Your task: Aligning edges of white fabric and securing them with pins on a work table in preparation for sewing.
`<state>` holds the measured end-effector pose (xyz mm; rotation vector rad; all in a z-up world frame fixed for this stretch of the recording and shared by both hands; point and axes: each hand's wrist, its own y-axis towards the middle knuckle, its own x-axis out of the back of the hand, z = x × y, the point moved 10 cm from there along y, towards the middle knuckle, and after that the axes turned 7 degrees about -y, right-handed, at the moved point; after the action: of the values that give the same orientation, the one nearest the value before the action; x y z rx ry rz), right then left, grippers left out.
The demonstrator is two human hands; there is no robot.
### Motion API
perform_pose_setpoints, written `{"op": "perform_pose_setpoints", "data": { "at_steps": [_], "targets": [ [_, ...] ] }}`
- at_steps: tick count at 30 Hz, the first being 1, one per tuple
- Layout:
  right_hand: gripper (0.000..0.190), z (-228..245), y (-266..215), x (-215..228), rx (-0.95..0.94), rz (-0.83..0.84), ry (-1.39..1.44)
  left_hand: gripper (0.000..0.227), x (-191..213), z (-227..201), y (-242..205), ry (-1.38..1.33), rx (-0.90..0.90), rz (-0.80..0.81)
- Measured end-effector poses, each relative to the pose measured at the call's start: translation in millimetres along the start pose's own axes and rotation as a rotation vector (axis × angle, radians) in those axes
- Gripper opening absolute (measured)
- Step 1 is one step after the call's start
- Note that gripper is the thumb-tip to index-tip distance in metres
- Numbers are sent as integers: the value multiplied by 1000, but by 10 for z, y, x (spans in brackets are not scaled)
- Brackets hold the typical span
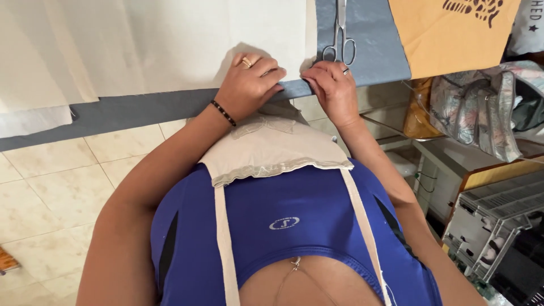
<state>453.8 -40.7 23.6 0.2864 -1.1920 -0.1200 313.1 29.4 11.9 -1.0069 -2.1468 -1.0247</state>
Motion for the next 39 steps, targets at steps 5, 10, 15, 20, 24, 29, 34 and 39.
{"op": "perform_pose_setpoints", "data": {
  "at_steps": [5,10,15,20,24,29,34,39],
  "targets": [
    [26,-118,-66,-116,3,91,-7,22,114,-166,46,131,-154,-105],
    [25,-52,-20,-42,169,21,-16,5,194,-394,101,299,-346,-173],
    [14,205,108,133,344,-116,-231,10,132,-347,109,302,-319,-125],
    [7,178,161,75,318,-64,-245,20,82,-318,156,252,-274,-63],
    [7,127,175,75,260,-9,-106,8,177,-410,188,302,-323,-139],
    [24,269,189,-12,341,71,-142,13,151,-409,204,319,-340,-134],
    [5,149,250,-5,212,36,-97,12,212,-359,244,340,-260,-159],
    [6,23,153,-42,98,46,-57,23,218,-273,228,289,-153,-148]
  ]
}}
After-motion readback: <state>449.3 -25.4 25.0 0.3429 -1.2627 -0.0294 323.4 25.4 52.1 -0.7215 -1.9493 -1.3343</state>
